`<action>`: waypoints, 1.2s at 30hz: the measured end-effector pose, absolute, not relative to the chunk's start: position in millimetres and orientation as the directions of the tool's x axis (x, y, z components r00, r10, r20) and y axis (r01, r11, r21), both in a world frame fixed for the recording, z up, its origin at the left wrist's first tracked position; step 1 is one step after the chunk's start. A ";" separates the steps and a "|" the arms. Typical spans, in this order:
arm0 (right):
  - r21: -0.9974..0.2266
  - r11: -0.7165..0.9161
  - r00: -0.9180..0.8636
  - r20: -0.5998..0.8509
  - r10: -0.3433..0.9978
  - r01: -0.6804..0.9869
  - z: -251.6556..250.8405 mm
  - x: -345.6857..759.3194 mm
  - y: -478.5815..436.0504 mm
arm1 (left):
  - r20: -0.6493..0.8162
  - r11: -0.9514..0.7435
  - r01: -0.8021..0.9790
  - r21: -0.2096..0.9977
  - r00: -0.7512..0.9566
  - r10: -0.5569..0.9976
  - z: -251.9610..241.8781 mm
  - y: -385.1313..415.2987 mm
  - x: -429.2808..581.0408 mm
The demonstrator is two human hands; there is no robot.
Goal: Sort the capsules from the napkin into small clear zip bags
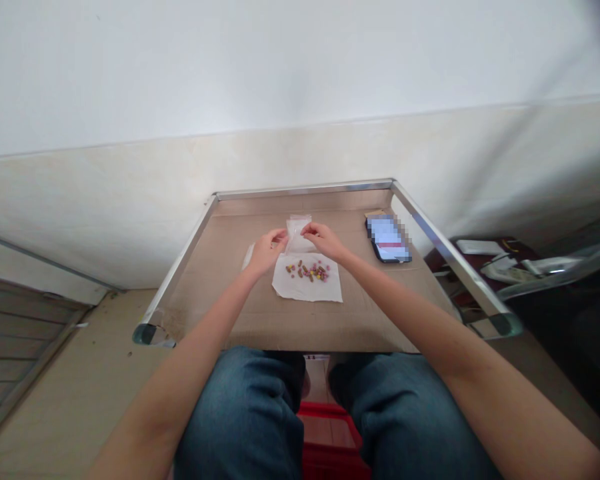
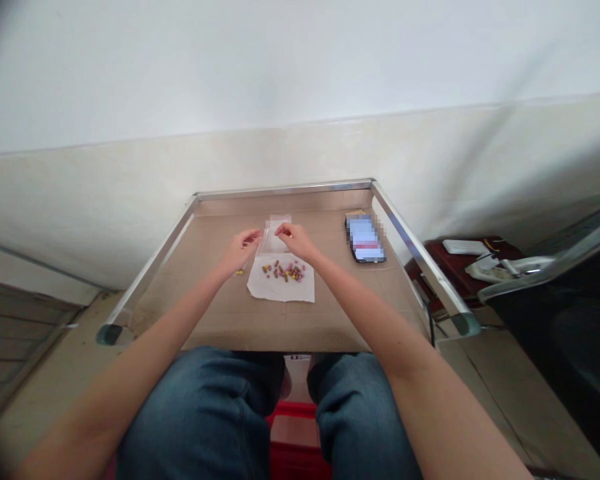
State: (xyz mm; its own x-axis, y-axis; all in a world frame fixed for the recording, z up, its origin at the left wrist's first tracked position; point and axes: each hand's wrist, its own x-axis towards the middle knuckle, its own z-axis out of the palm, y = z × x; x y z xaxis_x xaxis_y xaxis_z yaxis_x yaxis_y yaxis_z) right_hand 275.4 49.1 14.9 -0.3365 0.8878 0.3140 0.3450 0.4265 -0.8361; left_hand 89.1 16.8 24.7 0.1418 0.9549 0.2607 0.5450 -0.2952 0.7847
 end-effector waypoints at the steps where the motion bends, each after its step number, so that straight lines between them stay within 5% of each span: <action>1: -0.849 0.422 -0.326 0.320 0.889 0.318 15.6 274.7 47.8 | 0.250 -0.306 0.522 0.796 0.178 0.952 26.5 16.3 91.6; 7: -0.936 0.288 -0.242 0.238 0.941 0.201 25.1 272.4 41.0 | 0.178 -0.313 0.380 0.870 0.349 0.920 41.3 5.2 98.4; 12: -0.961 0.191 -0.292 0.128 0.948 0.201 36.6 268.8 33.3 | 0.234 -0.395 0.413 0.820 0.388 0.892 52.4 -5.4 104.4; 24: -0.950 0.236 -0.464 0.118 0.878 0.204 40.3 260.3 29.1 | 0.280 -0.431 0.459 0.777 0.361 0.889 58.1 -9.0 107.2; 36: -0.675 0.418 -0.493 0.092 0.865 0.608 17.9 273.6 28.3 | 0.349 -0.441 0.692 0.571 0.282 0.894 52.2 -6.3 85.6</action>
